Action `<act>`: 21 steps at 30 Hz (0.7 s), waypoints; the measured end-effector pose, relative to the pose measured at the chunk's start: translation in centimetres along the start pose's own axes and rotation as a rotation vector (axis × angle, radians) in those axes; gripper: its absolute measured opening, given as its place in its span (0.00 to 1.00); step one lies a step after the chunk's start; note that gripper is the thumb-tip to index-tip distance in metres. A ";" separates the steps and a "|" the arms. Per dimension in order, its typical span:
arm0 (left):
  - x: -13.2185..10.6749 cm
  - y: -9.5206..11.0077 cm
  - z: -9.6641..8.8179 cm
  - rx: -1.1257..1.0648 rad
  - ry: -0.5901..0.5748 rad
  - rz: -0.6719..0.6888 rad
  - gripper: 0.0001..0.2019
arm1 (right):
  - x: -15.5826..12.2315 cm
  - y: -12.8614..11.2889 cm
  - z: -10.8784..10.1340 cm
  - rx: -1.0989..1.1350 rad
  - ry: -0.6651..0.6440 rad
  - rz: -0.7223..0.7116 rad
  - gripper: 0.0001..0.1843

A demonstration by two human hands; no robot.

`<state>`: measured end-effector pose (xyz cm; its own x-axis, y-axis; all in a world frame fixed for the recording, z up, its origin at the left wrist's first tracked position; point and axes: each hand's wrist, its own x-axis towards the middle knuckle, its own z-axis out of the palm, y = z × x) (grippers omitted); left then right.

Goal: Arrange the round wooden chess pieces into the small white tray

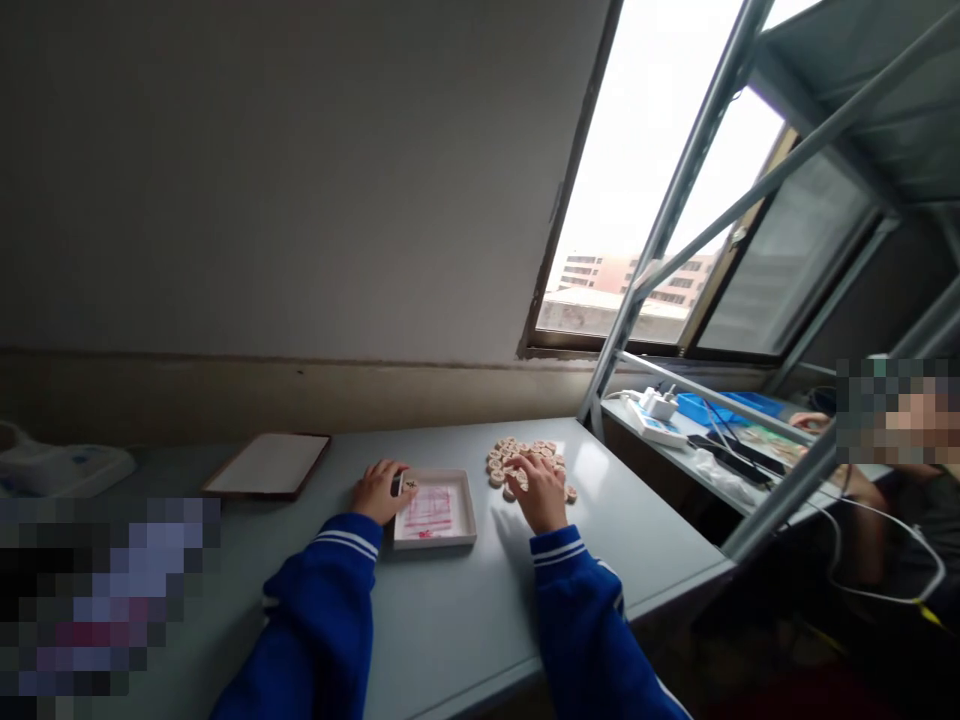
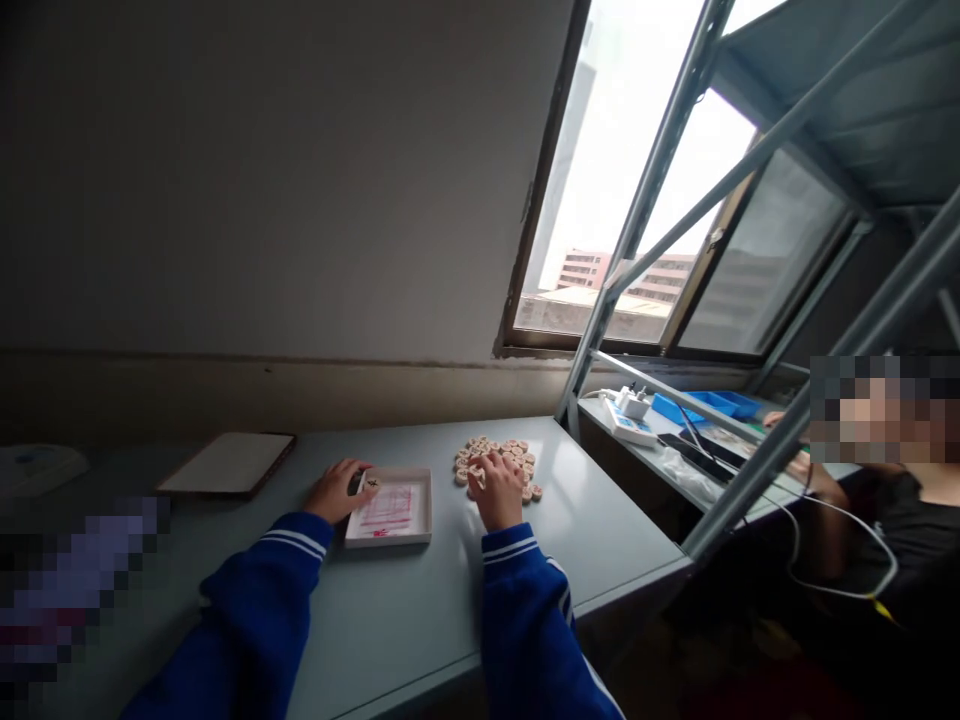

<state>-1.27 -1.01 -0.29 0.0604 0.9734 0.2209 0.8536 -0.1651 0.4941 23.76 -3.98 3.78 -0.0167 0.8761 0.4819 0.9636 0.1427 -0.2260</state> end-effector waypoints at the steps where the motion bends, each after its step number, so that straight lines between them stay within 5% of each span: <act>1: -0.1 0.2 0.0 0.007 -0.012 0.001 0.16 | -0.7 0.7 0.0 -0.050 -0.029 0.044 0.07; 12: -0.1 0.8 -0.1 0.021 -0.024 0.020 0.17 | -1.5 0.5 0.5 -0.087 -0.122 -0.024 0.05; 21: 0.7 -2.2 1.3 -0.100 0.071 0.070 0.22 | 1.3 -1.6 2.7 0.384 -0.103 -0.396 0.13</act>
<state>-2.38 0.20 -2.33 0.0784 0.9460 0.3145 0.7926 -0.2505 0.5559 21.44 -1.87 2.51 -0.4019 0.7593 0.5118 0.7122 0.6105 -0.3464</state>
